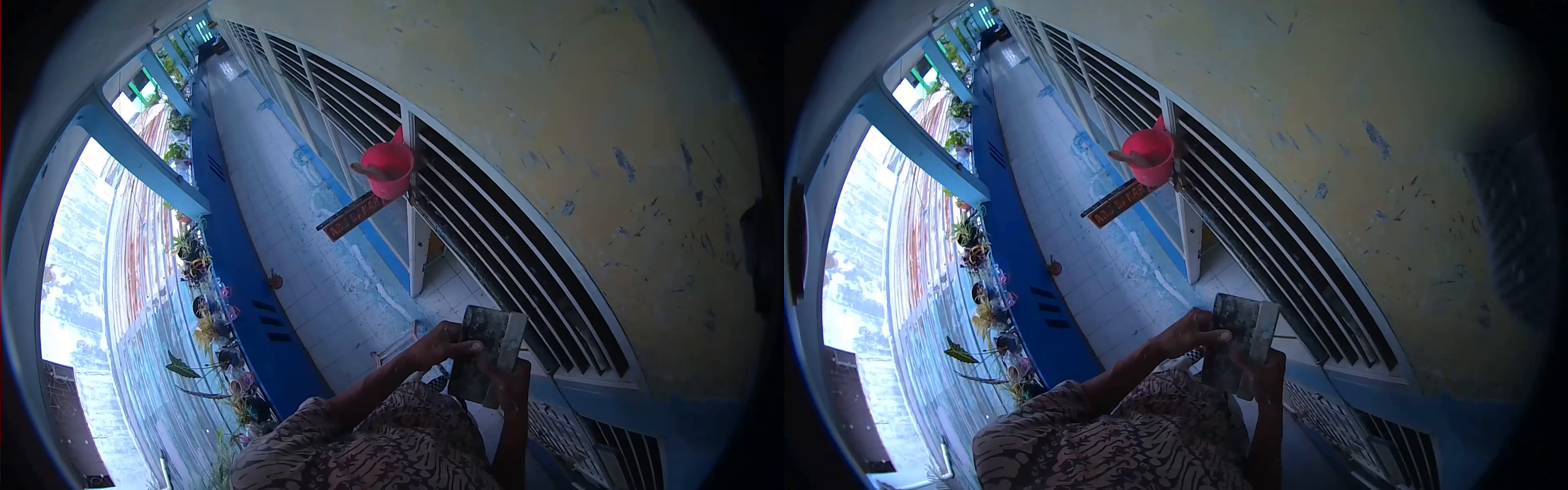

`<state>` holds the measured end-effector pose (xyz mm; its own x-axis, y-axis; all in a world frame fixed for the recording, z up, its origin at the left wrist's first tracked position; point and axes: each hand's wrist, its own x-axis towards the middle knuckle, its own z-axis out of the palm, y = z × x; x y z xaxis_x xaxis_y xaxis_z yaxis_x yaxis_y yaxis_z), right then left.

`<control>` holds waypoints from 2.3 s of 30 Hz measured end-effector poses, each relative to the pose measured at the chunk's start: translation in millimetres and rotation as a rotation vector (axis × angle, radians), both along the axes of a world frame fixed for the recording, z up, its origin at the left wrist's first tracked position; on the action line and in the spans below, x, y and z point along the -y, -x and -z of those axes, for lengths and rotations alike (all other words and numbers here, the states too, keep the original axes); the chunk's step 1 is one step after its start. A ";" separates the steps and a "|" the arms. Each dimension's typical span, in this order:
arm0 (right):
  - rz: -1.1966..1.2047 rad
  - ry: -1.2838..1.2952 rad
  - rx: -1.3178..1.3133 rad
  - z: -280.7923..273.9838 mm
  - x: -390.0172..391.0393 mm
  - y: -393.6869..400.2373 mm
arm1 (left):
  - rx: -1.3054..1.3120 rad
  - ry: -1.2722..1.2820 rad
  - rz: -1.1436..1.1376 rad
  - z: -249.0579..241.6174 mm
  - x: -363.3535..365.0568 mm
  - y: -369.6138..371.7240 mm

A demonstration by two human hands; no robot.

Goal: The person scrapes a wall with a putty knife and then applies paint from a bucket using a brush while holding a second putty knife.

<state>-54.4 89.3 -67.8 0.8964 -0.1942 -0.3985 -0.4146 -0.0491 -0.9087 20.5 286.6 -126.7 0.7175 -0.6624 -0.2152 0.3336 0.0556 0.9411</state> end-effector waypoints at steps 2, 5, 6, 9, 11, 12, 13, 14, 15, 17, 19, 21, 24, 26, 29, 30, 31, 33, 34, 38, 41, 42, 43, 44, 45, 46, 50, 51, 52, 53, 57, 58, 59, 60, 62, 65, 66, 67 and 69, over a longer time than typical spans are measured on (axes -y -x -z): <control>-0.076 -0.071 -0.019 13.3 -8.0 -19.6 | -0.149 -0.029 -0.216 -1.5 -2.1 9.1; -0.270 0.288 0.148 28.8 -12.0 -56.0 | -0.368 -0.047 -0.598 4.9 -15.9 19.5; -0.243 0.363 0.238 30.0 -15.5 -69.0 | -0.438 -0.040 -0.754 9.6 -25.4 22.6; -0.281 0.211 0.324 17.7 -30.8 -124.7 | -0.465 -0.030 -0.901 34.3 -62.6 36.0; -0.394 0.193 0.423 1.1 -53.1 -168.1 | -0.487 -0.051 -0.963 41.1 -83.3 47.2; -0.441 0.214 0.463 -13.6 -70.0 -187.4 | -0.491 -0.030 -1.027 43.4 -91.0 53.1; -0.497 0.229 0.491 -21.8 -87.4 -209.0 | -0.492 -0.007 -1.091 45.2 -96.2 57.1; -0.539 0.266 0.575 -28.3 -107.2 -230.2 | -0.492 0.000 -1.103 45.6 -99.6 60.5; -0.580 0.302 0.659 -32.8 -127.7 -250.6 | -0.497 -0.013 -1.131 44.9 -102.2 63.8; -0.581 0.377 0.806 -28.3 -169.6 -289.5 | -0.503 -0.025 -1.171 39.7 -101.7 71.1; -0.620 0.492 0.907 -25.7 -203.0 -314.5 | -0.494 0.036 -1.235 31.6 -95.8 77.3; -0.653 0.592 0.969 -9.5 -234.4 -341.0 | -0.516 0.028 -1.244 44.1 -93.6 86.6; -0.710 0.767 0.979 21.9 -263.3 -370.5 | -0.579 -0.007 -1.254 60.7 -87.2 106.8; -0.764 0.922 0.824 33.8 -276.8 -385.9 | -0.615 0.029 -1.260 68.0 -84.7 119.7; -0.703 0.914 0.760 34.2 -283.6 -391.1 | -0.655 0.005 -1.299 81.4 -84.5 137.4; -0.717 0.905 0.752 41.9 -285.5 -396.9 | -0.688 -0.026 -1.316 83.6 -84.5 144.0; -0.731 0.898 0.784 49.5 -286.7 -405.5 | -0.700 -0.034 -1.323 83.2 -85.1 148.5; -0.698 0.923 0.902 56.8 -285.4 -409.7 | -0.711 -0.102 -1.362 81.9 -85.2 152.3; -0.704 0.925 0.895 51.6 -284.4 -408.3 | -0.721 -0.102 -1.361 82.7 -85.1 153.7; -0.617 1.010 0.944 50.4 -283.7 -415.7 | -0.688 -0.112 -1.370 78.4 -86.4 160.1; -0.518 1.002 0.972 44.3 -280.4 -418.1 | -0.659 -0.109 -1.396 80.5 -86.5 160.3; -0.509 1.009 0.969 45.6 -279.6 -423.3 | -0.661 -0.101 -1.411 80.8 -86.1 159.8; -0.511 1.000 0.964 45.6 -279.0 -430.1 | -0.662 -0.093 -1.425 81.1 -85.6 158.4; -0.513 0.991 0.959 45.5 -277.5 -435.5 | -0.659 -0.091 -1.414 79.8 -85.6 158.0; -0.536 0.970 0.864 40.7 -273.3 -434.3 | -0.665 -0.116 -1.407 74.8 -85.7 156.5; -0.528 0.976 0.864 36.2 -268.4 -432.4 | -0.670 -0.140 -1.401 72.3 -86.1 154.7; -0.385 0.910 0.966 14.7 -256.8 -426.9 | -0.670 -0.127 -1.380 89.0 -89.3 156.8; -0.381 0.886 0.941 -3.5 -250.1 -416.8 | -0.657 -0.156 -1.373 89.7 -90.2 156.1; -0.376 0.863 0.916 -11.8 -244.7 -414.1 | -0.644 -0.184 -1.366 88.5 -90.3 154.2; -0.376 0.866 0.914 -19.8 -241.6 -410.9 | -0.646 -0.182 -1.363 86.3 -89.8 153.5; -0.270 0.779 1.058 -32.4 -226.2 -418.3 | -0.649 -0.145 -1.355 78.7 -88.6 148.0; -0.243 0.704 1.106 -36.8 -225.5 -417.0 | -0.659 -0.159 -1.352 79.8 -88.7 147.3; -0.235 0.699 1.105 -40.0 -220.2 -412.8 | -0.657 -0.155 -1.354 80.1 -89.3 146.6; -0.237 0.699 1.110 -40.5 -218.5 -409.9 | -0.666 -0.162 -1.342 80.4 -89.9 146.0; -0.188 0.693 1.101 -43.7 -215.7 -407.0 | -0.674 -0.167 -1.335 86.0 -90.4 147.0; -0.119 0.667 1.124 -30.2 -211.4 -415.9 | -0.647 -0.212 -1.339 94.6 -93.4 147.9; -0.121 0.667 1.127 -29.4 -210.0 -415.6 | -0.651 -0.182 -1.345 85.8 -92.6 145.5; -0.116 0.642 1.153 -27.5 -208.1 -414.2 | -0.657 -0.152 -1.350 80.2 -92.1 143.6; -0.116 0.619 1.178 -24.8 -204.7 -410.4 | -0.648 -0.150 -1.347 78.3 -93.5 142.8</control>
<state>355.9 294.0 -42.9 0.6660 0.0391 0.7450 0.6312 -0.5618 -0.5347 -122.3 380.1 -205.1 0.5117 0.4543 -0.7293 0.4618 0.5703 0.6793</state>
